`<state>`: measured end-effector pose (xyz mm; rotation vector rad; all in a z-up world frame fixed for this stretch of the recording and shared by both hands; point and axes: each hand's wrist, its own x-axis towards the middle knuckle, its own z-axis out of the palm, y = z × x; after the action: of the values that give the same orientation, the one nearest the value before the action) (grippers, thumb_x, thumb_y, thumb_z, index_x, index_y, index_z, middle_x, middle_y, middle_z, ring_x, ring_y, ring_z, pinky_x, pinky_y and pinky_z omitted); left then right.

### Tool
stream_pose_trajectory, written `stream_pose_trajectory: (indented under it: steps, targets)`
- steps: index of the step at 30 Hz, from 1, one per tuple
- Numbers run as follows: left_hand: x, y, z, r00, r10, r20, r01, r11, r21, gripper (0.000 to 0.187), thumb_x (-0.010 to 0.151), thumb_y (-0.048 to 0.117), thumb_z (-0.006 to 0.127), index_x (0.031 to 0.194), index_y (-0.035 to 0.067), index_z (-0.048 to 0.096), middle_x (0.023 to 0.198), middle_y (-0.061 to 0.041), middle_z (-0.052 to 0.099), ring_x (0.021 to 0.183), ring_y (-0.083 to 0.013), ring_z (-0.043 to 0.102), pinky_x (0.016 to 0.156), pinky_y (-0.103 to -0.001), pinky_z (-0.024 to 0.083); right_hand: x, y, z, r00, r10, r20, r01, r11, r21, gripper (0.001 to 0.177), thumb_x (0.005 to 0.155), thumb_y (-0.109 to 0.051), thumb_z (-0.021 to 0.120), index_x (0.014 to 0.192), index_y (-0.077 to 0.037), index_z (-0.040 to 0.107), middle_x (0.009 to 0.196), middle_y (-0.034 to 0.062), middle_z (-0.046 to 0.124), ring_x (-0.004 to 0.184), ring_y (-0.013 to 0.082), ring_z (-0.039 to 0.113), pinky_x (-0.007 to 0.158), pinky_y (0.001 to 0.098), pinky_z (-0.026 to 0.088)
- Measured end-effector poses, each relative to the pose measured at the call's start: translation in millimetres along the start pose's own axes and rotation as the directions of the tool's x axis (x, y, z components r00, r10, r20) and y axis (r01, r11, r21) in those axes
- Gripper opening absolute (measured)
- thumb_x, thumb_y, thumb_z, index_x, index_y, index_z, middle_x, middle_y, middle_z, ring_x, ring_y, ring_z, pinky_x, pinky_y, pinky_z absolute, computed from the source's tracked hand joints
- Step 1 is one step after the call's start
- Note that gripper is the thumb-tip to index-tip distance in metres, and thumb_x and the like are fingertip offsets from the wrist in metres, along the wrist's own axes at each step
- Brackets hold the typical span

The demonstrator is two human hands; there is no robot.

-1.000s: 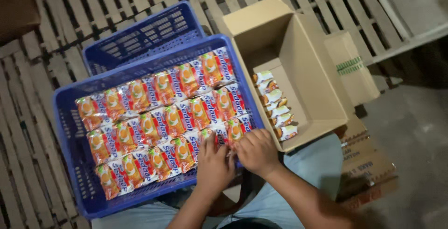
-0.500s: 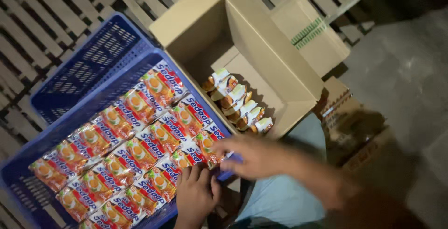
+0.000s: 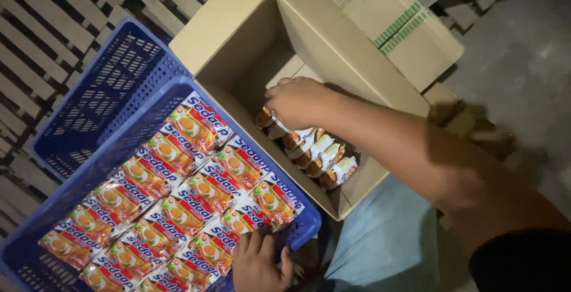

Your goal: The person transfers individually wrapped snack packets from a cardboard box into a blue plastic basket, arranging them in neat rows. The person continues this process until the basket is filled.

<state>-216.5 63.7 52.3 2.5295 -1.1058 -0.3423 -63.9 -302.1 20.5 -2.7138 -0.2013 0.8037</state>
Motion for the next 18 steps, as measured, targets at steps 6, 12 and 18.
stream_pose_trajectory:
  steps: [6,12,18]
  targets:
    - [2,3,-3,0.998,-0.039,0.043,0.040,0.999,-0.022,0.035,0.090,0.048,0.061,0.094,0.014,0.065,0.113,-0.009,0.071,0.093,-0.0379,0.061,0.075,-0.052,0.050,56,20,38,0.988,-0.055,-0.144,0.043,0.995,-0.085,0.058,0.105,-0.046,0.050,0.155,-0.017,0.059,0.165,0.0098,0.054,0.140,0.0436,0.055,0.101,0.0595,0.054]
    - [5,4,-5,0.999,-0.036,0.012,0.036,0.999,0.005,0.035,0.089,0.050,0.062,0.093,0.015,0.065,0.108,-0.010,0.071,0.092,-0.0390,0.060,0.074,-0.053,0.047,75,30,25,0.987,0.043,-0.152,-0.056,0.995,-0.081,0.040,0.096,-0.041,0.072,0.132,-0.024,0.070,0.124,0.0112,0.072,0.116,0.0375,0.067,0.093,0.0523,0.051]
    - [9,10,-15,0.997,0.014,-0.082,-0.011,0.999,0.035,0.033,0.087,0.046,0.068,0.086,0.014,0.060,0.098,-0.010,0.069,0.088,-0.0378,0.060,0.068,-0.051,0.045,34,18,9,0.946,0.166,-0.278,-0.094,0.962,0.256,0.034,0.096,-0.031,0.077,0.125,-0.016,0.066,0.129,0.0086,0.066,0.122,0.0362,0.065,0.086,0.0591,0.054]
